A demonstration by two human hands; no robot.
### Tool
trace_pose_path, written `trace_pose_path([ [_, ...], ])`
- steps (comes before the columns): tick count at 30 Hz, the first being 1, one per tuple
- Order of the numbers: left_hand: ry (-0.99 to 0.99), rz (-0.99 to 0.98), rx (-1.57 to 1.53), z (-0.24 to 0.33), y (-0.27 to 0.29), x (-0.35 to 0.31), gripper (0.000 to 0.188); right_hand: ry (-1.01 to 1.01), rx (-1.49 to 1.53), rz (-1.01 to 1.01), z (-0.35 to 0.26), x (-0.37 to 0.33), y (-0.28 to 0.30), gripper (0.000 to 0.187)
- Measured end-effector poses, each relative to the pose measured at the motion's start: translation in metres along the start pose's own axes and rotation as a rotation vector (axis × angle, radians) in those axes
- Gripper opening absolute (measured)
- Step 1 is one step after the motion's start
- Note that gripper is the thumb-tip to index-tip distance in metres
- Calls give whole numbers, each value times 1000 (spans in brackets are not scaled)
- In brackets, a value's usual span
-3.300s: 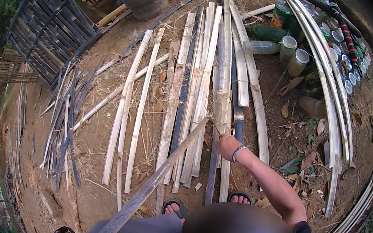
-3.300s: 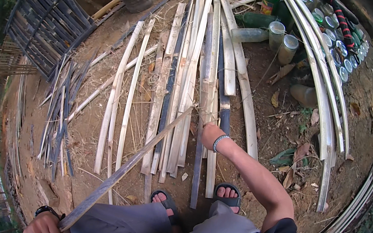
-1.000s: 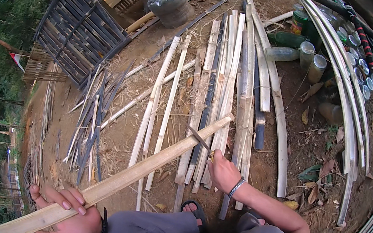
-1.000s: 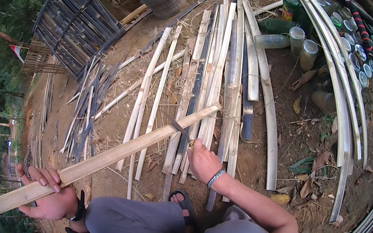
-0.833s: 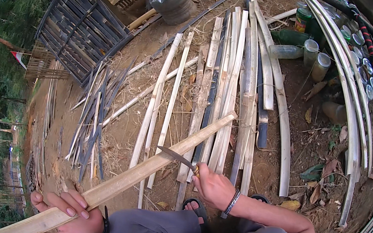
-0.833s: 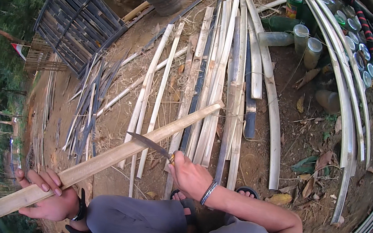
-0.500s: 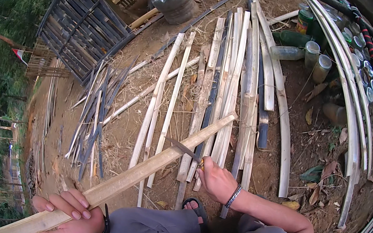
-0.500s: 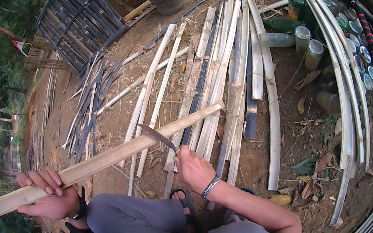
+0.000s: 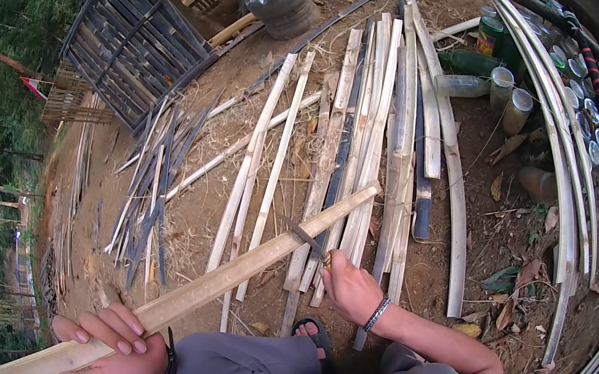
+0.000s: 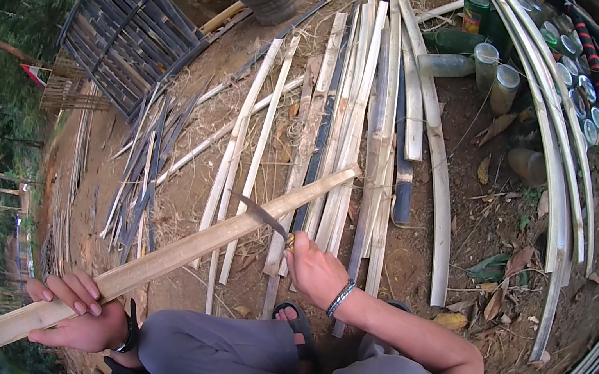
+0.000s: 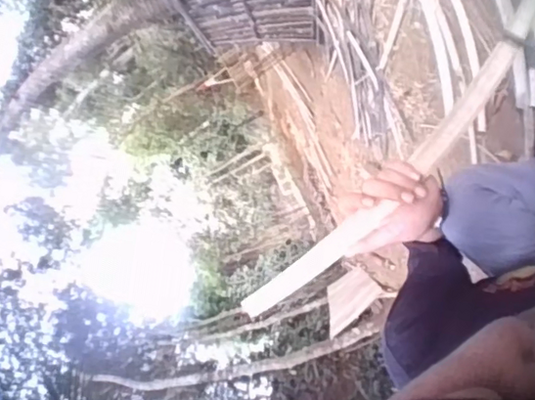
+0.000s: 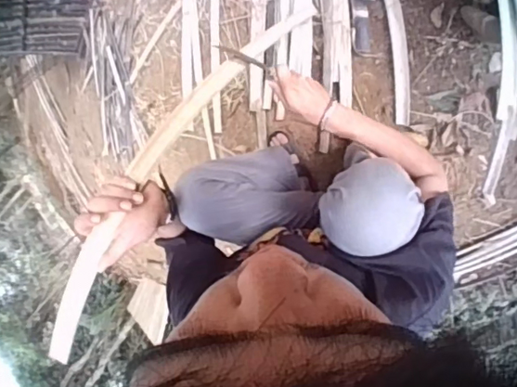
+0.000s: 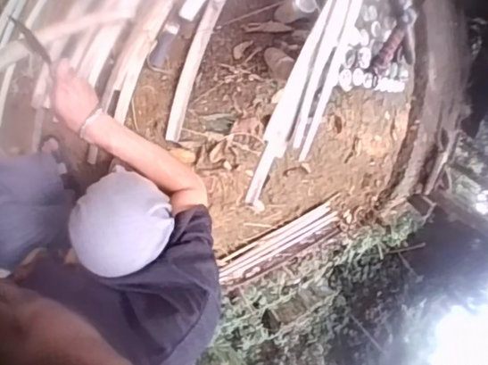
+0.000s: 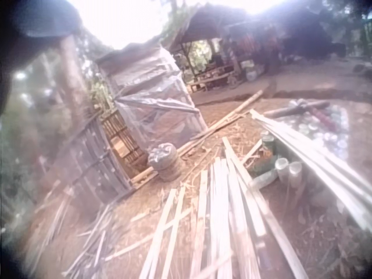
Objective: The person strips narrow layers from a long bamboo stalk using a curved knife, working in an outdoor wood manufacturing area.
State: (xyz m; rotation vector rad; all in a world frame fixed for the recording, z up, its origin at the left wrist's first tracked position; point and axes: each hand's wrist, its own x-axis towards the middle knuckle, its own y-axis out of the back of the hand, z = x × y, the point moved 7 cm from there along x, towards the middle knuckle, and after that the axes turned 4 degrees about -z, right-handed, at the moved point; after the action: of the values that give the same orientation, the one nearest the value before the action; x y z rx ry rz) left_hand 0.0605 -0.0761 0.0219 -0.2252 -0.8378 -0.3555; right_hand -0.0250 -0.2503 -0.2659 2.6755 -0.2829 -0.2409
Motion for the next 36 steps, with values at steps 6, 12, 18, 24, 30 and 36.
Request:
trace_pose_path([
  [6, 16, 82, 70, -2, 4, -1, 59, -138, 121, 49, 58, 20, -14, 27],
  [12, 3, 2, 22, -3, 17, 2, 64, -3, 113, 11, 24, 10, -11, 26],
  [18, -39, 95, -152, -5, 32, 11, 64, -116, 90, 5, 50, 12, -4, 28],
  [24, 67, 27, -303, -4, 69, 17, 62, -16, 93, -98, 18, 0, -20, 27],
  [30, 85, 67, -269, -15, 91, 17, 63, -69, 91, -74, 34, 10, -17, 29],
  [36, 101, 88, -267, -22, 95, 22, 64, -247, 42, 102, 122, 29, -9, 31],
])
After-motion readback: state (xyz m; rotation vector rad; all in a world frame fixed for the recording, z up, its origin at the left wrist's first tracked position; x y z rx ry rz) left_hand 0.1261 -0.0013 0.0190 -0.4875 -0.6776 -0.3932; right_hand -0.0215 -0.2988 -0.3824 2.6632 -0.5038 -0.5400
